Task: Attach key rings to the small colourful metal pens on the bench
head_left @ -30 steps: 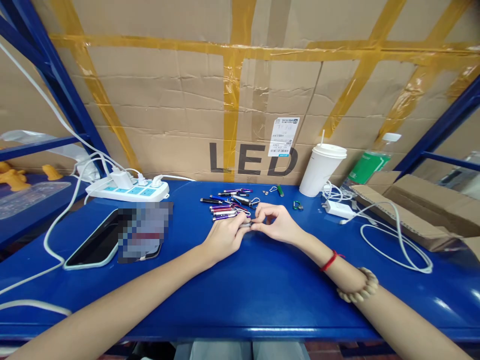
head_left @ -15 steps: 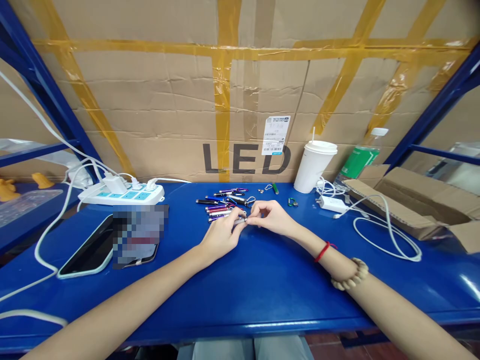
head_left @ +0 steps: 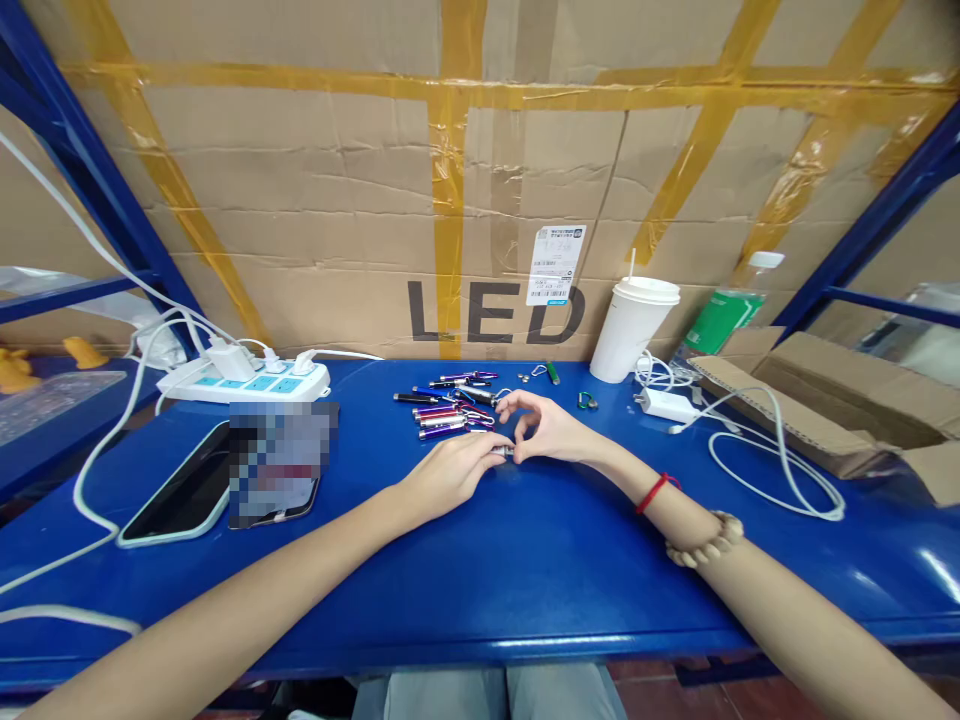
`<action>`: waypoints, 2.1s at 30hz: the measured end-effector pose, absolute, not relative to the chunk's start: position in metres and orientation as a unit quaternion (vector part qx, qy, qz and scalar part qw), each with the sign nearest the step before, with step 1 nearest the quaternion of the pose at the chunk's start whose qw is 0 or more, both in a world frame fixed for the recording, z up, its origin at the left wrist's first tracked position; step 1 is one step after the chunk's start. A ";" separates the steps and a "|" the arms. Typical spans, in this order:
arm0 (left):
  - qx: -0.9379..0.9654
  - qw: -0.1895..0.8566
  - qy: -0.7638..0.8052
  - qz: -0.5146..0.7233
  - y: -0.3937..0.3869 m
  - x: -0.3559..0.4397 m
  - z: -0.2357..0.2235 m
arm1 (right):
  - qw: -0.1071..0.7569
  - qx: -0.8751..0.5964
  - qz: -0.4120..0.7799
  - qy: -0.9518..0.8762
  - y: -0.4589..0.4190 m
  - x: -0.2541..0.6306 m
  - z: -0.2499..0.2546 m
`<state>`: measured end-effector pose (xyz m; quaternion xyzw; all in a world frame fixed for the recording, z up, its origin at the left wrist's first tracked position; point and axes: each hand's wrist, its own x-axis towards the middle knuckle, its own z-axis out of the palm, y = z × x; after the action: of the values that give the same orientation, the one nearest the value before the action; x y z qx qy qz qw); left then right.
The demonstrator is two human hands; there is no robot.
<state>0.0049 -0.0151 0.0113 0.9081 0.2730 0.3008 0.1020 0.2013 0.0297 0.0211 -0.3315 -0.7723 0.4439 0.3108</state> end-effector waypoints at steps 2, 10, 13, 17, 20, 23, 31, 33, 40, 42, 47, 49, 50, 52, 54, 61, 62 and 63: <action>0.911 0.091 0.260 0.308 -0.016 0.004 0.011 | 0.312 -0.326 0.440 -0.777 0.029 0.201 0.020; 0.871 0.107 0.285 0.385 -0.011 0.005 0.005 | 0.398 -0.320 0.388 -0.767 0.024 0.191 0.022; 0.845 0.168 0.312 0.400 -0.008 0.008 0.006 | 0.460 -0.301 0.322 -0.771 0.020 0.189 0.026; 0.835 0.216 0.314 0.397 -0.005 0.009 0.009 | 0.457 -0.232 0.195 -0.836 0.015 0.191 0.035; 0.832 0.241 0.309 0.393 -0.004 0.009 0.009 | 0.429 -0.226 0.148 -0.862 0.013 0.194 0.042; 0.825 0.262 0.311 0.392 -0.004 0.010 0.009 | 0.417 -0.241 0.124 -0.867 0.012 0.197 0.045; 0.849 0.283 0.307 0.323 -0.007 0.005 0.009 | 0.382 -0.188 0.189 -0.885 0.018 0.201 0.038; 0.857 0.270 0.310 0.312 -0.008 0.004 0.010 | 0.379 -0.181 0.199 -0.885 0.019 0.200 0.036; 0.862 0.258 0.306 0.312 -0.010 0.002 0.009 | 0.363 -0.203 0.205 -0.886 0.015 0.197 0.036; 0.863 0.249 0.306 0.317 -0.010 0.002 0.007 | 0.361 -0.212 0.211 -0.883 0.013 0.196 0.036; 0.858 0.229 0.315 0.336 -0.011 0.002 0.006 | 0.363 -0.245 0.218 -0.872 0.010 0.193 0.036; 0.855 0.211 0.324 0.345 -0.012 0.003 0.006 | 0.364 -0.256 0.213 -0.870 0.009 0.192 0.036; 0.854 0.201 0.330 0.350 -0.012 0.003 0.006 | 0.366 -0.262 0.210 -0.868 0.009 0.191 0.036; 0.850 0.182 0.337 0.361 -0.012 0.003 0.005 | 0.373 -0.273 0.207 -0.862 0.008 0.190 0.035; 0.847 0.172 0.341 0.371 -0.012 0.004 0.004 | 0.382 -0.282 0.206 -0.856 0.008 0.188 0.033; 0.834 0.164 0.365 0.380 -0.012 0.005 0.004 | 0.388 -0.333 0.213 -0.832 0.007 0.185 0.027; 0.833 0.163 0.369 0.379 -0.012 0.005 0.004 | 0.389 -0.338 0.215 -0.830 0.008 0.185 0.027; 0.831 0.163 0.374 0.377 -0.012 0.005 0.005 | 0.391 -0.339 0.215 -0.828 0.008 0.186 0.027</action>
<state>0.0053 -0.0118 0.0045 0.8313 0.3743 0.3771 0.1633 0.1855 0.0083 0.0271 -0.3389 -0.8284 0.2153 0.3906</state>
